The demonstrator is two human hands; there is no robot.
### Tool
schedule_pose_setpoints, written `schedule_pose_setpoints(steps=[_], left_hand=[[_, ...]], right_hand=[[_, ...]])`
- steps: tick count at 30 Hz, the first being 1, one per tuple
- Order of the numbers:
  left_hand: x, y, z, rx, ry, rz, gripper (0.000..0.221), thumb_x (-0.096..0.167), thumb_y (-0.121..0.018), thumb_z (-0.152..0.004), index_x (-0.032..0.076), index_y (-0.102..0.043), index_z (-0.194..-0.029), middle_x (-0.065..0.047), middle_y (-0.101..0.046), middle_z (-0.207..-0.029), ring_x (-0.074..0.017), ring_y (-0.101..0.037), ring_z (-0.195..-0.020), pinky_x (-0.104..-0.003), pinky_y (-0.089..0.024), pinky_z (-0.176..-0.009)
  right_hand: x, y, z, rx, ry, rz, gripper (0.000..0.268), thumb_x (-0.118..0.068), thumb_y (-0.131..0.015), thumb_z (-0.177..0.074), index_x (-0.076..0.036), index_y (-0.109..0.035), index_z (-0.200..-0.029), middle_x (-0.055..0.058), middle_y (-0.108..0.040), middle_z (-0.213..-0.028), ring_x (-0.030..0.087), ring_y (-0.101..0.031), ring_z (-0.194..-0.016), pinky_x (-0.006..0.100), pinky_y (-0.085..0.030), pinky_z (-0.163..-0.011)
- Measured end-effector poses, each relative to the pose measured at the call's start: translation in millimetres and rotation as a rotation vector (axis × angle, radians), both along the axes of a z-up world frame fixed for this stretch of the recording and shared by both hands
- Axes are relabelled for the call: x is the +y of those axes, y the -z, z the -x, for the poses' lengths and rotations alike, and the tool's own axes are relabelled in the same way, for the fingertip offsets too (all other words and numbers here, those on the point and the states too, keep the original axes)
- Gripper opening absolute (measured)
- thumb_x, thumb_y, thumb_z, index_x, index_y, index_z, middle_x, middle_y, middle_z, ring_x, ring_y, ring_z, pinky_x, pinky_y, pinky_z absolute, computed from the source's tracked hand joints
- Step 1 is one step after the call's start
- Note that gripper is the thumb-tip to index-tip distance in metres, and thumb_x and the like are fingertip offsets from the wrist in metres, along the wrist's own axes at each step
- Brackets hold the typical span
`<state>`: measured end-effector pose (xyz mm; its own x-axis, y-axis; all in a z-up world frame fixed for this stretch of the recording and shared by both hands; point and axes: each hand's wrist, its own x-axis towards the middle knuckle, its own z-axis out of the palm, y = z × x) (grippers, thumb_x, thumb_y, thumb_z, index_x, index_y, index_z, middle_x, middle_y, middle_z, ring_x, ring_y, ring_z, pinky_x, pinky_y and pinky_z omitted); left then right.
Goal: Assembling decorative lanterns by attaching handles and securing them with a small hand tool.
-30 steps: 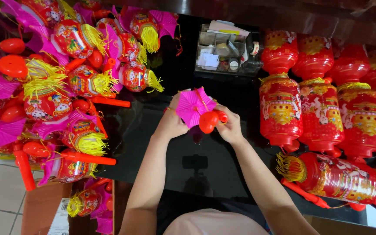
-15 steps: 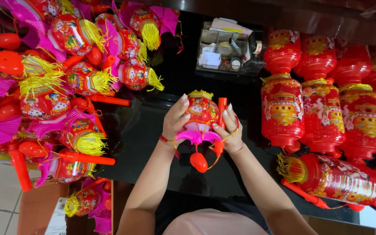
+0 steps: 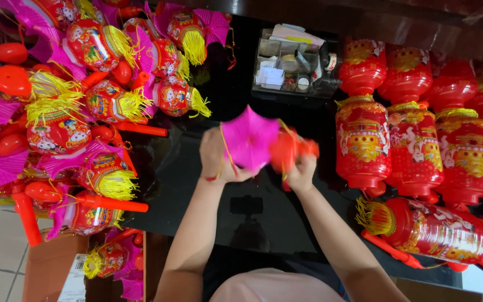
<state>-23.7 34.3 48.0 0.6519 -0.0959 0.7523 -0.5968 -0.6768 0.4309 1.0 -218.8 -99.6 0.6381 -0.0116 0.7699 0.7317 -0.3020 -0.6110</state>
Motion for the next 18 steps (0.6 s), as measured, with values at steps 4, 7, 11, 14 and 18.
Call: schedule_pose_setpoints(steps=[4,7,11,14,18], left_hand=[[14,2,-2,-0.103,-0.214,-0.081,0.019,0.033,-0.059,-0.089,0.015,-0.061,-0.087,0.002,-0.06,-0.068,-0.0172,-0.064,-0.068,-0.032,-0.048,-0.084],[38,44,-10,0.172,-0.346,-0.104,0.065,0.072,-0.072,-0.057,0.012,-0.061,-0.079,-0.015,-0.063,-0.058,-0.0382,-0.066,-0.062,-0.041,-0.051,-0.067],[54,-7,7,0.867,-0.223,-0.024,0.065,0.069,-0.068,-0.073,0.006,-0.07,-0.088,-0.02,-0.072,-0.079,-0.0436,-0.069,-0.089,-0.052,-0.053,-0.077],[61,-49,23,1.106,-0.105,0.041,0.063,0.058,-0.071,-0.076,0.002,-0.07,-0.106,-0.026,-0.07,-0.106,-0.0449,-0.063,-0.113,-0.053,-0.049,-0.095],[47,-18,32,0.32,-0.556,-0.13,0.082,0.032,-0.081,-0.069,-0.006,-0.054,-0.136,-0.026,-0.056,-0.122,-0.0439,-0.057,-0.117,-0.05,-0.052,-0.098]], right_hand=[[39,-87,14,0.521,-0.233,-0.377,0.033,-0.016,-0.066,-0.101,0.005,-0.064,-0.127,0.019,-0.074,-0.078,0.022,-0.062,-0.055,0.03,-0.047,-0.054],[43,-74,7,0.704,-0.348,-0.65,0.03,-0.002,-0.053,-0.104,0.009,-0.06,-0.131,0.013,-0.053,-0.059,0.016,-0.043,-0.032,0.029,-0.043,-0.038],[41,-78,4,0.743,-0.395,-0.532,0.032,-0.009,-0.049,-0.108,0.003,-0.054,-0.137,0.012,-0.055,-0.06,0.012,-0.044,-0.031,0.022,-0.035,-0.034],[37,-75,-2,0.746,-0.493,-0.472,0.039,-0.005,-0.053,-0.104,0.0,-0.043,-0.142,0.016,-0.059,-0.063,0.013,-0.044,-0.03,0.021,-0.033,-0.033],[31,-64,-9,0.8,-0.555,-0.513,0.033,0.005,-0.06,-0.094,0.008,-0.054,-0.127,0.025,-0.063,-0.066,0.015,-0.046,-0.029,0.025,-0.037,-0.032]])
